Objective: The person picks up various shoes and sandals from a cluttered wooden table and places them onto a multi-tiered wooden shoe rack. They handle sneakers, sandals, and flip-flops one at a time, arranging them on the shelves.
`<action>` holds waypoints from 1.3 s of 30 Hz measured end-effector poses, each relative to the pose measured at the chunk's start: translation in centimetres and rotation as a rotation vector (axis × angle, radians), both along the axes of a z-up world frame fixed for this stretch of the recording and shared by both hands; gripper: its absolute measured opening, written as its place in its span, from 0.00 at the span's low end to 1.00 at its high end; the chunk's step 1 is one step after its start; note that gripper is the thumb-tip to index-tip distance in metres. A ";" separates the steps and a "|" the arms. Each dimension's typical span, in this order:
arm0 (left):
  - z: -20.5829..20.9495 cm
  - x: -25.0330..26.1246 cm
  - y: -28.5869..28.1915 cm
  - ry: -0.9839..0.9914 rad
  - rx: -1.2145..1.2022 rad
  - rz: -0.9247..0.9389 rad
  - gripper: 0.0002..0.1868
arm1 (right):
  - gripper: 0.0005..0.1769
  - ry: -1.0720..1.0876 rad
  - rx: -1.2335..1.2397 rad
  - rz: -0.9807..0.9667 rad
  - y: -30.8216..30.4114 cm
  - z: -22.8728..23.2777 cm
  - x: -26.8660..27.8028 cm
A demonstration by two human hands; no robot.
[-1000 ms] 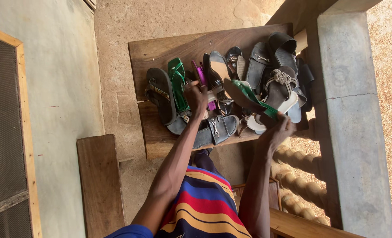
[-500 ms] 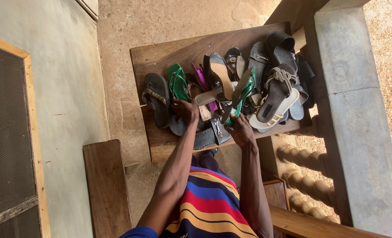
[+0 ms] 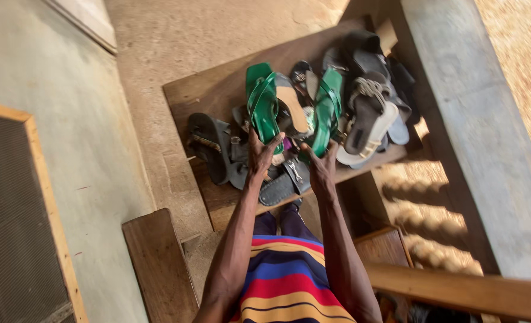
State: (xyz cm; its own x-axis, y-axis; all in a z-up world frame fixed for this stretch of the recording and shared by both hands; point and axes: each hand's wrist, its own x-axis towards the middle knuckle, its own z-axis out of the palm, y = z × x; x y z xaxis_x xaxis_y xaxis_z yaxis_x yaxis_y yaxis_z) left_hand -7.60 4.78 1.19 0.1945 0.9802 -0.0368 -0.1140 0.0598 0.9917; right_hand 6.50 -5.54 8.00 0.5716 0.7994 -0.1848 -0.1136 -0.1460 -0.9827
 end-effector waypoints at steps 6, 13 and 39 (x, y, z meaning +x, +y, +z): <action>5.7 6.0 -3.8 -0.276 -0.081 -0.452 0.42 | 0.33 -0.085 0.100 -0.216 -3.8 2.8 1.1; 7.9 11.6 -11.2 -0.225 0.023 -0.601 0.35 | 0.31 -0.059 0.159 -0.489 -12.2 4.4 2.7; 14.1 21.6 -53.7 -0.450 -0.232 -1.301 0.34 | 0.35 -0.369 0.086 -1.043 -55.9 11.2 4.4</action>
